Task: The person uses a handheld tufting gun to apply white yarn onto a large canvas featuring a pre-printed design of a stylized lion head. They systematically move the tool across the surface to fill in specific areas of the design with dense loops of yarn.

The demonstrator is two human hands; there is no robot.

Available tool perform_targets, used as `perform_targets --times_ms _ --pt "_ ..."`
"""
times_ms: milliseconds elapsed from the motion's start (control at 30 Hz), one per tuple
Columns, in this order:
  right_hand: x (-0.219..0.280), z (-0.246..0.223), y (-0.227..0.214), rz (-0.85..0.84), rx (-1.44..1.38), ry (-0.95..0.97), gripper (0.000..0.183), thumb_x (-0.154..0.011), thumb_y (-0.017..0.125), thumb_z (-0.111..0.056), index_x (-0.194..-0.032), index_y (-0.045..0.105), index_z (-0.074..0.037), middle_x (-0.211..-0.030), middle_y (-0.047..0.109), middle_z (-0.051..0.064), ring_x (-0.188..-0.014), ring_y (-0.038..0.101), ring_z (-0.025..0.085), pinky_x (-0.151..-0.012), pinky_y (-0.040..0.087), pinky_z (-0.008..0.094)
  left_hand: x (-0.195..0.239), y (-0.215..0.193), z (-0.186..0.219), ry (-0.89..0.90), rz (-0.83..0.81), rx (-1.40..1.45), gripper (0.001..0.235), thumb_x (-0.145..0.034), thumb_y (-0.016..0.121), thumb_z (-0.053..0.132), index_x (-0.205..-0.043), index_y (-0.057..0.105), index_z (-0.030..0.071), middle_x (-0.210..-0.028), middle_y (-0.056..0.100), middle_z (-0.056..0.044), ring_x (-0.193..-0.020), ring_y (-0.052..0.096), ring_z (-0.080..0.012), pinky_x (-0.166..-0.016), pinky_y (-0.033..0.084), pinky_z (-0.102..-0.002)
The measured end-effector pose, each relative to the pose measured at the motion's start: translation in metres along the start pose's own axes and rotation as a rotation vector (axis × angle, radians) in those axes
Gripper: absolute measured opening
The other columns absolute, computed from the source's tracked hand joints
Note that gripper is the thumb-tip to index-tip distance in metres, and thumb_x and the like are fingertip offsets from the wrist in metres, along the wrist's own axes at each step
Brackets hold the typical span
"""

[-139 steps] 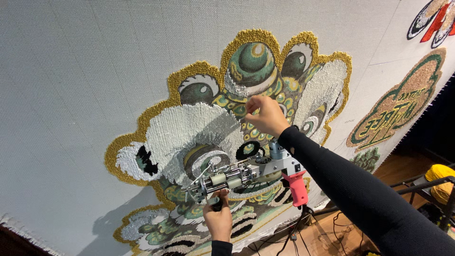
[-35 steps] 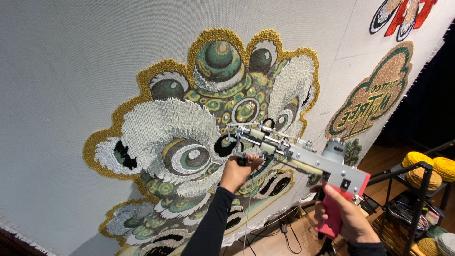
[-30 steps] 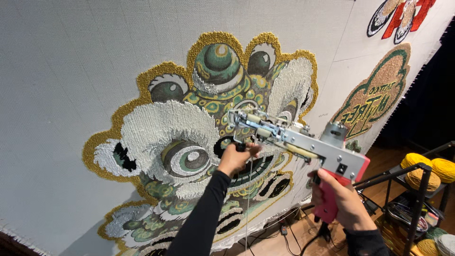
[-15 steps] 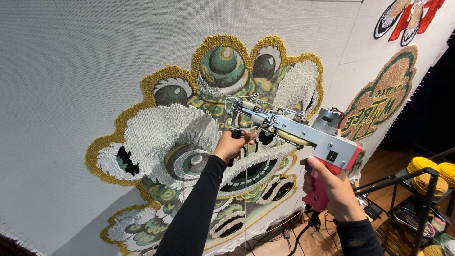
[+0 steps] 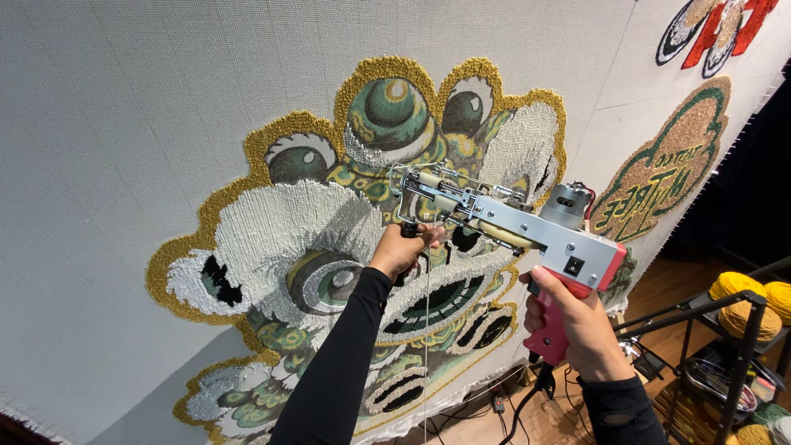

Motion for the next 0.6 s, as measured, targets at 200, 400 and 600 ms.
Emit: perform_targets --times_ms 200,400,600 --pt "0.0 -0.006 0.007 0.013 0.043 -0.009 0.033 -0.09 0.071 -0.032 -0.099 0.066 0.0 -0.063 0.052 0.004 -0.05 0.05 0.017 -0.047 0.043 0.032 0.006 -0.004 0.013 -0.055 -0.023 -0.032 0.037 -0.083 0.081 0.041 -0.1 0.08 0.008 -0.081 0.079 0.0 -0.04 0.044 -0.0033 -0.039 0.038 -0.024" --pt "-0.003 -0.009 0.018 0.003 0.031 -0.039 0.033 -0.088 0.073 -0.033 -0.097 0.065 -0.001 -0.064 0.052 0.003 -0.05 0.052 0.016 -0.047 0.043 0.031 -0.006 -0.01 0.006 -0.054 -0.009 -0.052 0.036 -0.084 0.081 0.041 -0.098 0.081 0.007 -0.083 0.081 -0.005 -0.038 0.04 -0.0038 -0.04 0.036 -0.023" --pt "-0.005 -0.013 0.036 -0.012 0.079 -0.112 0.03 -0.086 0.075 -0.03 -0.093 0.061 -0.004 -0.063 0.056 0.003 -0.049 0.056 0.016 -0.046 0.046 0.032 -0.019 -0.022 -0.002 -0.024 -0.01 -0.019 0.038 -0.086 0.079 0.041 -0.096 0.078 0.005 -0.091 0.08 -0.006 -0.037 0.05 -0.007 -0.038 0.043 -0.026"
Point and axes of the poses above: each hand's wrist, its own x-axis away from the middle knuckle, its own y-axis out of the palm, z = x × y, the point moved 2 cm from there along -x, towards the middle knuckle
